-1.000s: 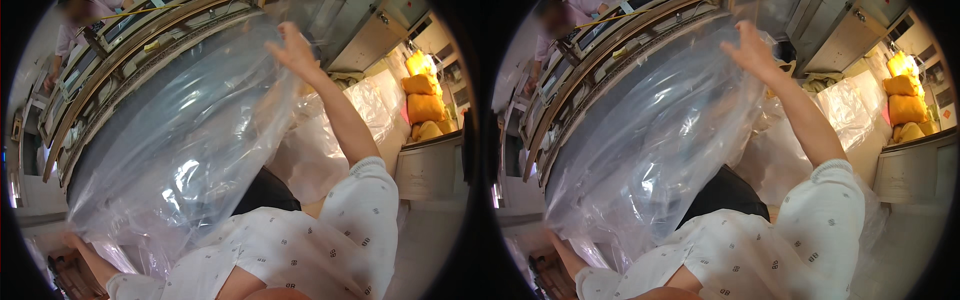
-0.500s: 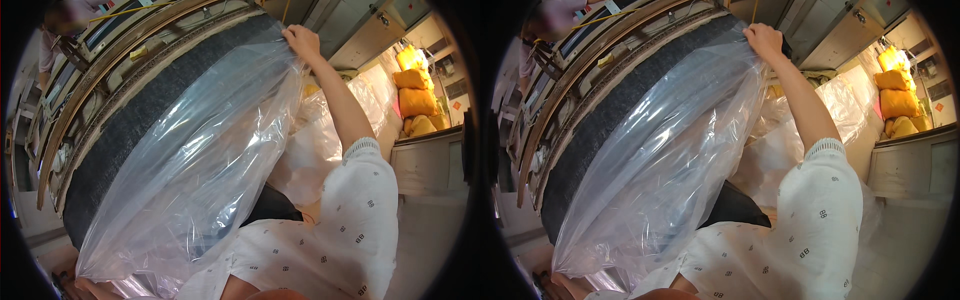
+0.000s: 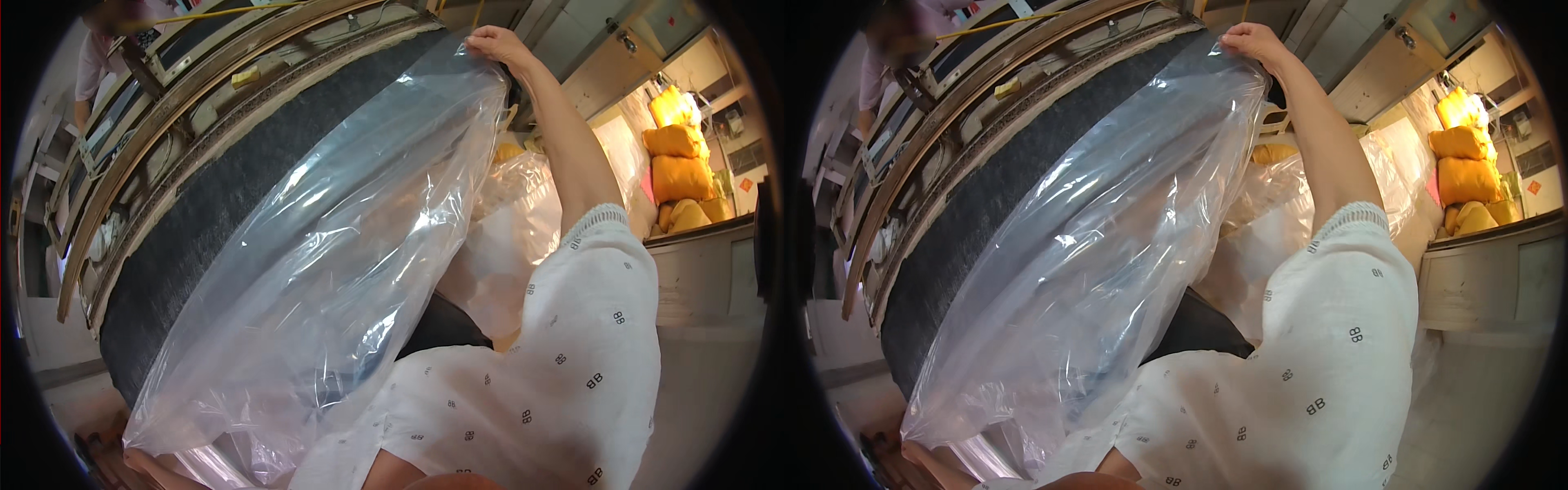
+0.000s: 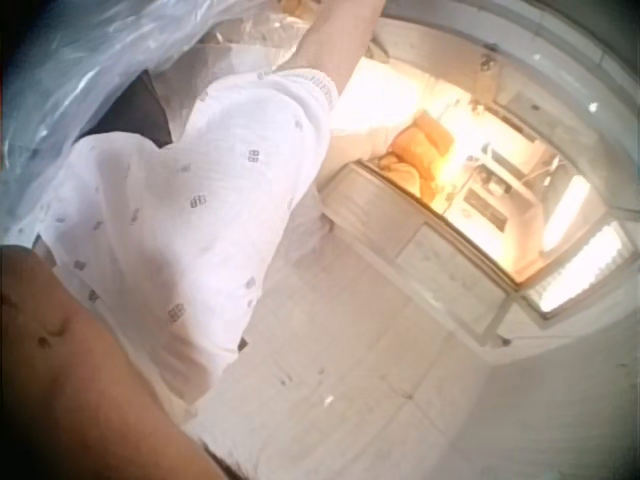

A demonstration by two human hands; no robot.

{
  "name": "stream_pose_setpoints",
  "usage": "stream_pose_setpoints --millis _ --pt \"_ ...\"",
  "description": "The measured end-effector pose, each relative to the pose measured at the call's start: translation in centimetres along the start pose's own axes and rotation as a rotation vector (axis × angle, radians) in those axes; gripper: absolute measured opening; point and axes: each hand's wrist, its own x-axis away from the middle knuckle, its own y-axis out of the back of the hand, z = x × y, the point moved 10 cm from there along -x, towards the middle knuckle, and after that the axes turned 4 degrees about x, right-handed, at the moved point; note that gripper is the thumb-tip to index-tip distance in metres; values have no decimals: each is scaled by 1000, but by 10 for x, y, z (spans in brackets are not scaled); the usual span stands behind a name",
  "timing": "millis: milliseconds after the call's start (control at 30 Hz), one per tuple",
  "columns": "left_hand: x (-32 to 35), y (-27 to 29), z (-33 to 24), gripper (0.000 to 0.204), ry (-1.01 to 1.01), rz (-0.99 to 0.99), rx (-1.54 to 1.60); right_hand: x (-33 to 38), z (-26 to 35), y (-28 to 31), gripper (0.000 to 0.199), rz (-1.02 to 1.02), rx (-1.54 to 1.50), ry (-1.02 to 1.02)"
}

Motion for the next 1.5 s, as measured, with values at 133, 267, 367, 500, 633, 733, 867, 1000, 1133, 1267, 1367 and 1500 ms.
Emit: stream_pose_setpoints --millis 133,267,367,500,633,733,867,1000,1133,1267,1367,1500 --pt "20 -4 -43 41 -64 -28 28 52 4 18 18 92 -377 -60" --pt "11 13 -26 43 -13 -27 135 117 5 -49 18 335 -638 -280" --pt "22 10 -30 41 70 -27 161 155 30 -91 10 243 -214 -110" --pt "29 14 -24 40 204 -91 177 171 75 -97 11 -106 188 663" --pt "32 28 -47 39 165 -83 229 111 27 -61 10 -323 556 605" --pt "50 18 -43 39 154 -39 255 95 13 -12 12 -704 859 545" --pt "71 -8 -48 39 132 31 290 58 -25 23 13 -668 664 301" --pt "87 -29 -36 38 120 94 307 40 -52 30 15 -516 427 142" --pt "101 -44 -21 38 106 155 316 22 -57 29 25 -425 489 114" --pt "102 -42 -11 38 81 196 327 7 -60 29 40 -384 456 222" --pt "112 -36 4 37 73 226 322 3 -46 19 38 -170 363 353" --pt "111 -31 16 37 52 263 330 -16 -47 -3 32 220 395 222"
